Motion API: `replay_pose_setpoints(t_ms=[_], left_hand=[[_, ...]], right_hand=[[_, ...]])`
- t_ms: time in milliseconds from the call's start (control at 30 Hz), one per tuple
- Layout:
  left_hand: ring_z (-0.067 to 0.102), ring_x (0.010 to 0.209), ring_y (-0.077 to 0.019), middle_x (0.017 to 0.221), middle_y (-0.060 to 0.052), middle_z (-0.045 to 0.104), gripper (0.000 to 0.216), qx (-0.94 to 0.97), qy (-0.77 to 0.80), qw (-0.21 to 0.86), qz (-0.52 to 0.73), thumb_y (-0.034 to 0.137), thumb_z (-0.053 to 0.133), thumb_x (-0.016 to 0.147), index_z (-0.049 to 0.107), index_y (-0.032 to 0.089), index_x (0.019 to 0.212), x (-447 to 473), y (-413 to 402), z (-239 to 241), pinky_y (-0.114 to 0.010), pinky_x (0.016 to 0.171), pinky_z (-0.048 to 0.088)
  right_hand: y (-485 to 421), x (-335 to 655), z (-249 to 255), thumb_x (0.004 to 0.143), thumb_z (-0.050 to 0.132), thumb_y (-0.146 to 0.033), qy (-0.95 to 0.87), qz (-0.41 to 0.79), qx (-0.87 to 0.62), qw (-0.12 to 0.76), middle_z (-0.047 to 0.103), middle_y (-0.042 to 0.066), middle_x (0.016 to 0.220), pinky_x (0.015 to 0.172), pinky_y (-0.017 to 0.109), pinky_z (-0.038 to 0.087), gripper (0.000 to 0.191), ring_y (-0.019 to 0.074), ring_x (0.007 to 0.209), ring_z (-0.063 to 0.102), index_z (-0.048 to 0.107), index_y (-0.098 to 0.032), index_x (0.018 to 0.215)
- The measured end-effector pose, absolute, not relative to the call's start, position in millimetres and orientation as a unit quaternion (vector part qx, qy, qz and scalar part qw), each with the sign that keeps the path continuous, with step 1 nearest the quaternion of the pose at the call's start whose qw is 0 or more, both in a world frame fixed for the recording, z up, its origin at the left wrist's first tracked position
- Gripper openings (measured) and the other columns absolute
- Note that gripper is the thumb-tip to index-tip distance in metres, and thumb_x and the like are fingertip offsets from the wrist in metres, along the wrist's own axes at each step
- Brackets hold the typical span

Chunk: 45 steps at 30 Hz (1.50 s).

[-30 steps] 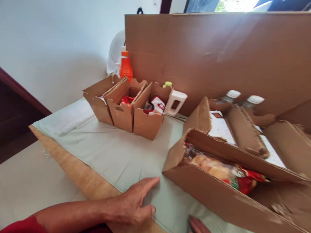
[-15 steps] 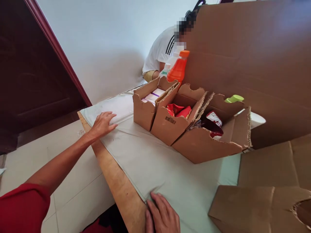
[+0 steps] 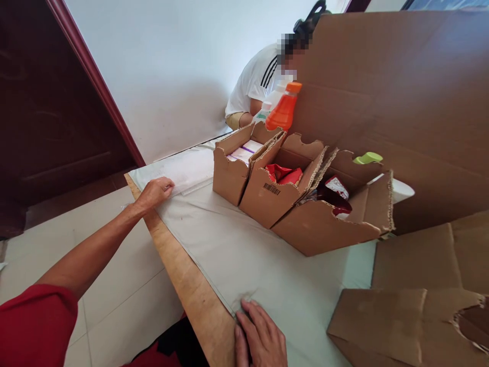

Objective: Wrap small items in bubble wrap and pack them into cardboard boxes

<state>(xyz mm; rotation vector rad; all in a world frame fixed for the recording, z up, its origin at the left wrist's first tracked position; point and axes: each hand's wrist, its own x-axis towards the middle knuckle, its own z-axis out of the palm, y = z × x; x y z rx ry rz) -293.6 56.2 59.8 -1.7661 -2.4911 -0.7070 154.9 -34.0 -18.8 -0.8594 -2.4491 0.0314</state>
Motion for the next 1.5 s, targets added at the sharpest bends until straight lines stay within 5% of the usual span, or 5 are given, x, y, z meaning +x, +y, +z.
replay_pose_setpoints(t_ms=[267, 467, 600, 800, 1500], left_hand=[[0.067, 0.083, -0.0175, 0.103, -0.005, 0.074, 0.012, -0.621, -0.717, -0.040, -0.315, 0.019, 0.056, 0.086, 0.067, 0.020, 0.082, -209, 18, 107, -0.028, 0.074, 0.053], [0.069, 0.084, -0.0170, 0.102, -0.006, 0.073, 0.012, -0.590, -0.549, -0.442, -0.395, 0.024, 0.063, 0.084, 0.069, 0.017, 0.092, -58, -26, 76, -0.028, 0.072, 0.055], [0.071, 0.101, -0.0221, 0.132, -0.012, 0.065, 0.032, -0.554, -0.453, -0.558, -0.421, 0.034, 0.066, 0.088, 0.068, 0.019, 0.116, -4, -61, 61, -0.033, 0.081, 0.060], [0.065, 0.121, -0.0271, 0.128, -0.013, 0.067, 0.018, -0.697, -0.476, -0.373, -0.386, 0.018, 0.060, 0.090, 0.072, 0.020, 0.103, -10, -63, 54, -0.046, 0.105, 0.055], [0.059, 0.126, -0.0350, 0.140, -0.019, 0.060, 0.033, -0.933, -0.337, -0.039, -0.117, 0.012, 0.054, 0.091, 0.062, 0.017, 0.123, -2, -6, 48, -0.055, 0.102, 0.052]], right_hand=[[-39, 147, 13, 0.099, 0.058, -0.035, -0.792, 0.292, -0.435, 0.312, 0.074, 0.008, 0.126, 0.093, 0.039, 0.062, 0.026, 0.0267, 0.112, 0.073, 0.073, -0.027, 0.119], [-33, 136, 33, 0.087, 0.070, -0.060, -0.645, 0.532, -0.437, 0.331, 0.061, 0.019, 0.144, 0.094, 0.044, 0.061, 0.083, 0.0312, 0.125, 0.066, 0.041, -0.022, 0.154], [-38, 167, 32, 0.087, 0.069, -0.054, -0.579, 0.491, -0.536, 0.369, 0.074, 0.013, 0.115, 0.079, 0.038, 0.061, 0.068, 0.0253, 0.097, 0.074, 0.050, -0.021, 0.144], [-56, 256, 43, 0.085, 0.069, -0.044, -0.512, 0.474, -0.601, 0.390, 0.074, 0.004, 0.086, 0.057, 0.026, 0.052, 0.041, 0.0163, 0.067, 0.065, 0.067, -0.021, 0.119], [-122, 307, 27, 0.103, 0.048, -0.024, -0.773, 0.049, -0.585, 0.240, 0.072, 0.011, 0.128, 0.088, 0.046, 0.057, 0.028, 0.0270, 0.109, 0.071, 0.074, -0.023, 0.111]])
